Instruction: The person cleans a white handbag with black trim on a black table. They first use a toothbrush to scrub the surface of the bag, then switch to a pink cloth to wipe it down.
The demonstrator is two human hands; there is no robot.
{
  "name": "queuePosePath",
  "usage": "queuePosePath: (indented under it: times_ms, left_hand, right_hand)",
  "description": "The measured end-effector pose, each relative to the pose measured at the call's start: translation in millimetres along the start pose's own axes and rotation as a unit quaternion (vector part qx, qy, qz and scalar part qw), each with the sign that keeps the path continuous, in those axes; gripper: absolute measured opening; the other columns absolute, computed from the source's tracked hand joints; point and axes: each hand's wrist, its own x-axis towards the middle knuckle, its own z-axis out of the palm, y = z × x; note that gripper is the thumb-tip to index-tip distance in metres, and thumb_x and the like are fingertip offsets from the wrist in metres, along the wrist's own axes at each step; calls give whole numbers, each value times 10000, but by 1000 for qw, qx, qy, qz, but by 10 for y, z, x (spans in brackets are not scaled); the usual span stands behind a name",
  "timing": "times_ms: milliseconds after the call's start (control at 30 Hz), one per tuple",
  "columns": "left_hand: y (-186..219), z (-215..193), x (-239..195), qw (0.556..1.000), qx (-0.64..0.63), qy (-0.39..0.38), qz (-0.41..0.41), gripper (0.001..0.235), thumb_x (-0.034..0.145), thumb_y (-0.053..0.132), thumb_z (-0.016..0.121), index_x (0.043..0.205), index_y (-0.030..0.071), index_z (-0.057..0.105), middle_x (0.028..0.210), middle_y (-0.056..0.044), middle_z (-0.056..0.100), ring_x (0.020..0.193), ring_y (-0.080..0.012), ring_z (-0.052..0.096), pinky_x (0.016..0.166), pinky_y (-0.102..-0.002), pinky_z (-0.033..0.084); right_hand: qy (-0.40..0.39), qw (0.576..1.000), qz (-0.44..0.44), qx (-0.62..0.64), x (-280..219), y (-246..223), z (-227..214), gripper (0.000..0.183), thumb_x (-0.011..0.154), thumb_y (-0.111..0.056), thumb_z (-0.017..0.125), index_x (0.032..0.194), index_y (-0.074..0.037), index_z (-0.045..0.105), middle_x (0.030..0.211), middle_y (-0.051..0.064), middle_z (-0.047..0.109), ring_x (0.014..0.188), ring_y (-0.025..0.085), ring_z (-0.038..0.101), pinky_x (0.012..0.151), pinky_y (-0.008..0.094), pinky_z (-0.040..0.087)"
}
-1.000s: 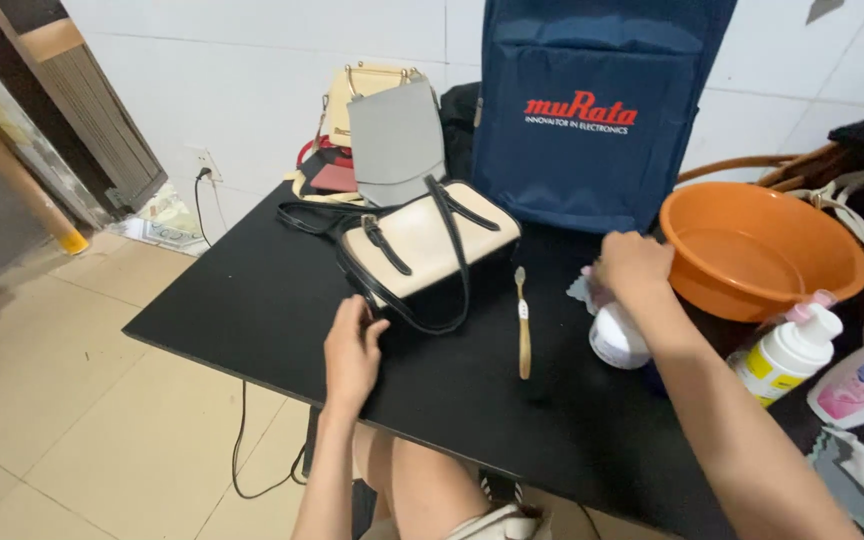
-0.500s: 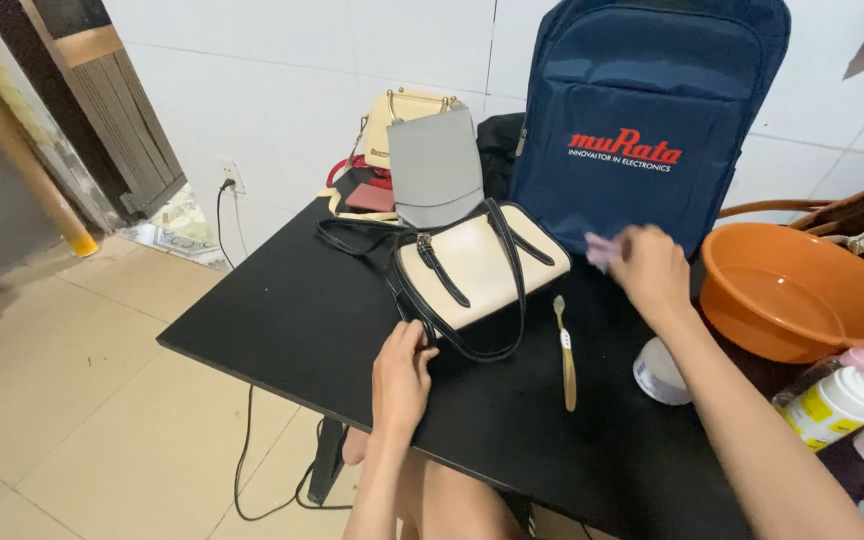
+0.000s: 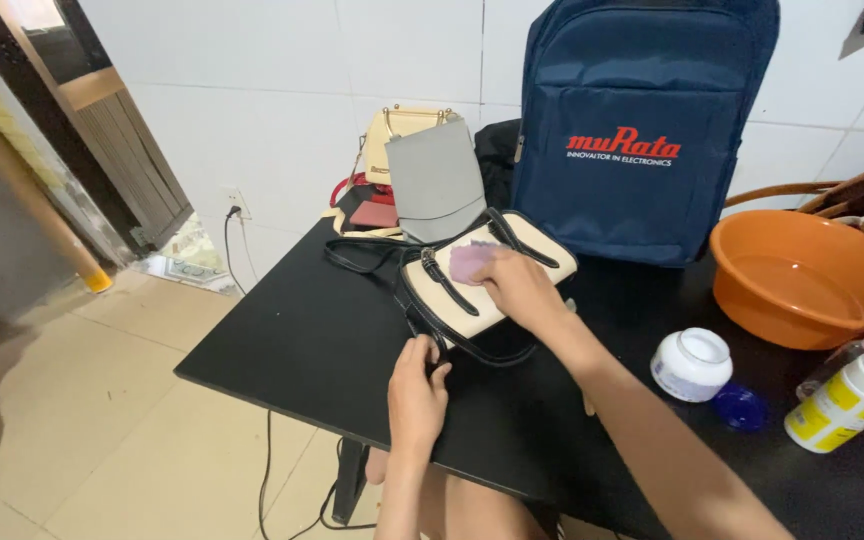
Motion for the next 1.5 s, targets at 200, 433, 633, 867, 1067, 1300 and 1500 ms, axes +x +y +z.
queuePosePath:
  times_ms: [200, 433, 633, 867, 1067, 1300, 1500]
  left_hand:
    - [-91, 38, 70, 964, -238, 102, -55, 280, 872, -64, 388, 990, 117, 566, 1031, -58, 702, 940, -179, 760, 865, -283, 520]
    - [480, -191, 195, 945, -270, 61, -174, 790, 934, 498, 574, 1532, 81, 270, 1569, -316, 266, 1464, -507, 270, 1184, -642, 243]
    - [382, -61, 537, 954, -183, -23, -235, 1159, 769, 638, 699, 1633, 191, 70, 1556, -307, 347, 1445, -481, 347, 1191, -587, 281]
    - [5, 226, 798, 945, -257, 98, -179, 1008, 603, 314, 722, 1550, 176, 403, 1278, -266, 598, 1170, -352, 592, 977, -431, 465]
    - [-230, 402, 1094, 930, -317, 161, -92, 826, 574, 223, 701, 1390, 126, 616, 1041, -170, 688, 952, -227, 598, 831, -362, 502]
    - [-765, 705, 1438, 917, -344, 197, -49, 647, 622, 245, 700, 1259, 129, 699, 883, -73, 660, 836, -177, 584, 728, -322, 499]
    - [-505, 577, 1354, 910, -372, 179, -34, 605, 655, 244, 702, 1244, 104, 683, 969, -105, 700, 913, -164, 587, 829, -338, 512]
  right_hand:
    - [-35, 998, 46, -19, -81, -7, 46, 331, 909, -21, 616, 1150, -171, 787, 1339, 225, 632, 1204, 422, 617, 987, 492, 529]
    - [-56, 989, 72, -112, -160, 8, 157, 224, 934, -118, 603, 999, -190, 805, 863, 83, 704, 902, 306, 719, 800, 438, 614]
    - [-35, 990, 60, -122, -361, -118, 4, 244, 900, -50, 551, 935, -126, 780, 814, 101, 667, 841, 335, 716, 756, 459, 613]
    - [44, 994, 7, -95, -556, -294, -117, 253, 939, -42, 573, 1044, -146, 779, 840, 67, 613, 902, 280, 657, 791, 375, 576]
    - [99, 985, -14, -138, -409, -1, 285, 214, 924, -38, 601, 1061, -89, 757, 826, 90, 581, 866, 281, 614, 759, 372, 538]
    - [141, 951, -14, -273, -82, 130, 617, 88, 837, -45, 666, 879, -99, 723, 764, 62, 567, 800, 247, 592, 700, 358, 484]
    - [30, 965, 48, -255, 72, 289, 667, 132, 707, 26, 691, 672, -101, 677, 689, 46, 599, 684, 245, 616, 635, 365, 504]
